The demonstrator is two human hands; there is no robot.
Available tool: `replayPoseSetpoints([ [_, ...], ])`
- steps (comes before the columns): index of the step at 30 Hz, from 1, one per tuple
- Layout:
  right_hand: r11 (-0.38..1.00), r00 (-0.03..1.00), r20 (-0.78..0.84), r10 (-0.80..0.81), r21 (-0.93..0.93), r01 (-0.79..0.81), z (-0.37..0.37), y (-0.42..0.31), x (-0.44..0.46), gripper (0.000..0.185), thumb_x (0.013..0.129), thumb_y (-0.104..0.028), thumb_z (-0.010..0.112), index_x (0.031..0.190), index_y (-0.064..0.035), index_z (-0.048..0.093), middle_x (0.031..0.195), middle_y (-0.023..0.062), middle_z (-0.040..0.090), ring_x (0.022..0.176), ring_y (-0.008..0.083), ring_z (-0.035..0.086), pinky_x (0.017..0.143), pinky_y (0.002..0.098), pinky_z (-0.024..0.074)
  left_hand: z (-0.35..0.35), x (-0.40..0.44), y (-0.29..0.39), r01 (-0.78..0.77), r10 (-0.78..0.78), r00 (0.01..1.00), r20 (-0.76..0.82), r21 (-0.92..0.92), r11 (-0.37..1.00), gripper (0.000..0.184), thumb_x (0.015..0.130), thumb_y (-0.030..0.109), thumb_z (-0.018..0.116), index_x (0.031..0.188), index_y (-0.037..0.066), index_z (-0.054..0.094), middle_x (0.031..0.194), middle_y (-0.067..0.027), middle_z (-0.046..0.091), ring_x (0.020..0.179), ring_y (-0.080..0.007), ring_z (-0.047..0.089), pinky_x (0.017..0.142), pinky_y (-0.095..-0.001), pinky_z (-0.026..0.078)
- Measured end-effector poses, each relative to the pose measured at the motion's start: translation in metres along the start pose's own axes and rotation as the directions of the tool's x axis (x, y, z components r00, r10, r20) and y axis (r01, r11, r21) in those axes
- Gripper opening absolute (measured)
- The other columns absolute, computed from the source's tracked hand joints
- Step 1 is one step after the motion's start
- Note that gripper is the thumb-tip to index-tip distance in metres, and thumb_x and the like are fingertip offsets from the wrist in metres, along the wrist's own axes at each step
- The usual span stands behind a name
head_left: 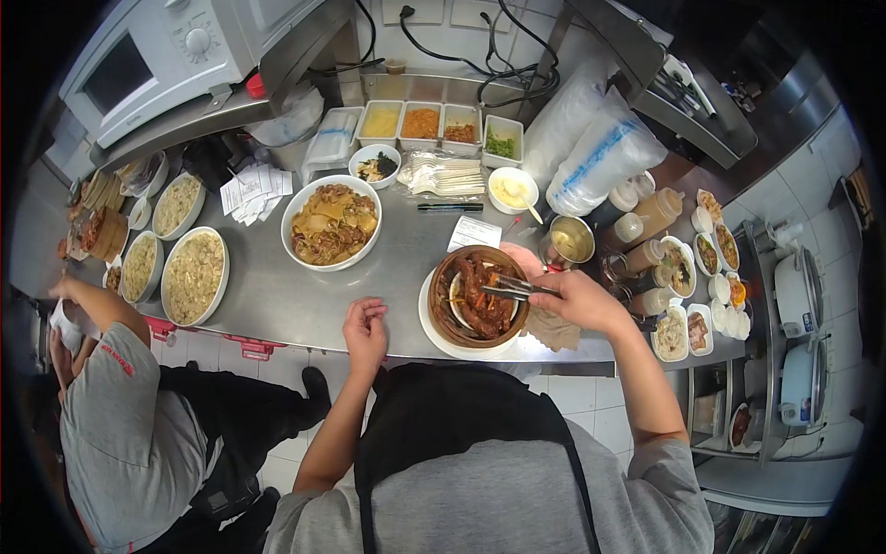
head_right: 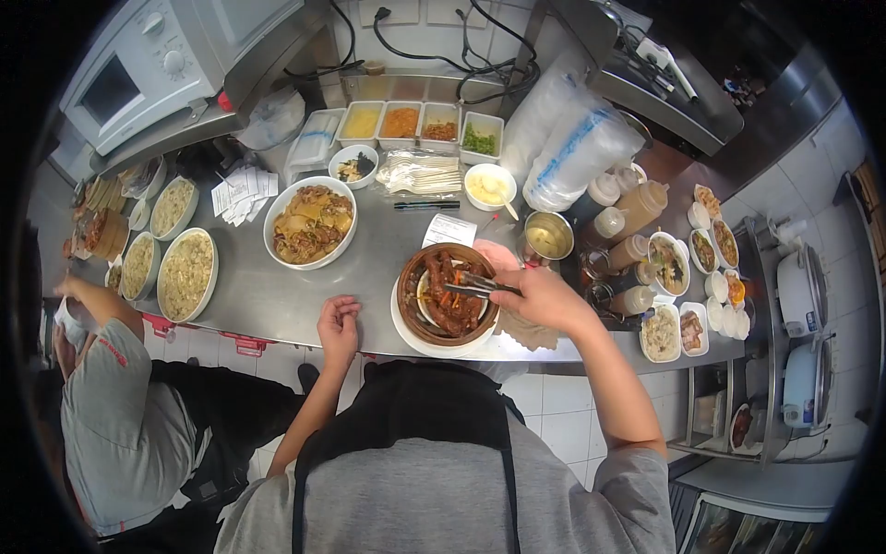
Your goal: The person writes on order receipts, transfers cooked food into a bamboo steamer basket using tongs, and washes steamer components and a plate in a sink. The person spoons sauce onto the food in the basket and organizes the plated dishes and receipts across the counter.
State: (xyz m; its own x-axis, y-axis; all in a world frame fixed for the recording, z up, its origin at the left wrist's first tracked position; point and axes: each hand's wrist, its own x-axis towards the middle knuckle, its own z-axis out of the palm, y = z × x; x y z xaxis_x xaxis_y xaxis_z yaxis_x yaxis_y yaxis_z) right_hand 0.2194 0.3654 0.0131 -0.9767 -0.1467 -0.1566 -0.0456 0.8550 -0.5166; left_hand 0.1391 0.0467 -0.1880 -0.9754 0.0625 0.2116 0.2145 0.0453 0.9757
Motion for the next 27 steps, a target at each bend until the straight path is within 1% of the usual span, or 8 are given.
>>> replayPoseSetpoints([
  [1,1.000,1.000,-0.030,-0.004,0.010,0.004,-0.005,-0.008,-0.004,0.027,0.083,-0.032,0.056,0.098,-0.0101,0.063,0.080,0.0157,0.063,0.077,0.0324,0.060,0.067,0.0400,0.0468,0.001,0.000,0.003,0.000,0.000,1.000,0.000,-0.005,1.000,0.025,0.079,-0.013,0.039,0.097,-0.003,0.052,0.099,-0.0078,0.052,0.087,-0.0139,0.059,0.080,-0.0240,0.047],
  [2,0.978,0.995,-0.046,0.086,-0.185,-0.093,-0.010,-0.018,-0.007,0.026,0.082,-0.032,0.057,0.098,-0.0121,0.063,0.079,0.0155,0.063,0.075,0.0329,0.061,0.066,0.0417,0.0470,0.002,0.000,0.007,0.000,0.000,1.000,-0.001,-0.008,1.000,0.024,0.079,-0.013,0.039,0.097,-0.003,0.052,0.099,-0.0077,0.052,0.087,-0.0138,0.059,0.080,-0.0240,0.047],
  [5,0.927,0.984,-0.105,0.141,-0.335,-0.169,-0.018,-0.032,-0.006,0.025,0.080,-0.030,0.061,0.096,-0.0116,0.063,0.075,0.0159,0.062,0.075,0.0338,0.060,0.062,0.0444,0.0465,0.000,-0.001,0.001,0.006,-0.006,1.000,0.003,-0.025,1.000,0.025,0.079,-0.013,0.039,0.097,-0.002,0.052,0.099,-0.0075,0.052,0.087,-0.0138,0.058,0.080,-0.0239,0.047],
  [10,0.891,0.979,-0.094,-0.179,-0.437,0.121,-0.010,-0.076,0.006,0.018,0.075,-0.025,0.062,0.082,-0.0082,0.063,0.064,0.0116,0.060,0.065,0.0291,0.061,0.058,0.0390,0.0477,0.000,-0.001,0.001,-0.005,0.005,1.000,-0.002,0.000,1.000,0.026,0.078,-0.013,0.039,0.098,-0.002,0.052,0.099,-0.0072,0.053,0.087,-0.0133,0.058,0.080,-0.0238,0.047],
  [13,0.760,0.960,0.117,-0.254,-0.590,0.273,0.021,-0.080,0.037,0.014,0.073,-0.020,0.061,0.074,-0.0073,0.065,0.065,0.0112,0.062,0.065,0.0260,0.063,0.056,0.0371,0.0483,0.001,-0.001,0.002,0.000,0.000,1.000,-0.015,0.004,1.000,0.027,0.076,-0.013,0.038,0.096,-0.003,0.053,0.100,-0.0084,0.053,0.086,-0.0140,0.059,0.079,-0.0243,0.047],
  [19,0.709,0.919,0.372,-0.127,-0.614,0.347,0.030,-0.110,0.079,0.012,0.066,-0.014,0.059,0.068,-0.0077,0.069,0.070,0.0102,0.066,0.066,0.0250,0.065,0.055,0.0356,0.0497,0.000,-0.002,0.009,-0.005,0.005,1.000,-0.014,-0.025,1.000,0.026,0.078,-0.013,0.038,0.097,-0.002,0.052,0.100,-0.0072,0.052,0.086,-0.0131,0.058,0.080,-0.0236,0.047],
  [23,0.738,0.884,0.466,0.036,-0.609,0.290,0.020,-0.110,0.105,0.020,0.072,-0.013,0.058,0.086,-0.0064,0.070,0.089,0.0136,0.067,0.084,0.0284,0.065,0.065,0.0390,0.0510,0.000,-0.003,0.005,-0.036,0.035,0.999,-0.014,-0.025,0.999,0.027,0.076,-0.014,0.037,0.096,-0.003,0.052,0.101,-0.0077,0.051,0.086,-0.0135,0.059,0.079,-0.0236,0.047],
  [27,0.714,0.857,0.508,0.087,-0.632,0.302,0.022,-0.112,0.120,0.022,0.069,-0.010,0.060,0.088,-0.0062,0.070,0.090,0.0122,0.067,0.084,0.0284,0.065,0.065,0.0394,0.0511,0.000,-0.003,0.004,-0.032,0.032,0.999,-0.005,-0.030,0.999,0.028,0.075,-0.014,0.037,0.096,-0.004,0.052,0.102,-0.0083,0.050,0.086,-0.0138,0.059,0.080,-0.0245,0.047],
])
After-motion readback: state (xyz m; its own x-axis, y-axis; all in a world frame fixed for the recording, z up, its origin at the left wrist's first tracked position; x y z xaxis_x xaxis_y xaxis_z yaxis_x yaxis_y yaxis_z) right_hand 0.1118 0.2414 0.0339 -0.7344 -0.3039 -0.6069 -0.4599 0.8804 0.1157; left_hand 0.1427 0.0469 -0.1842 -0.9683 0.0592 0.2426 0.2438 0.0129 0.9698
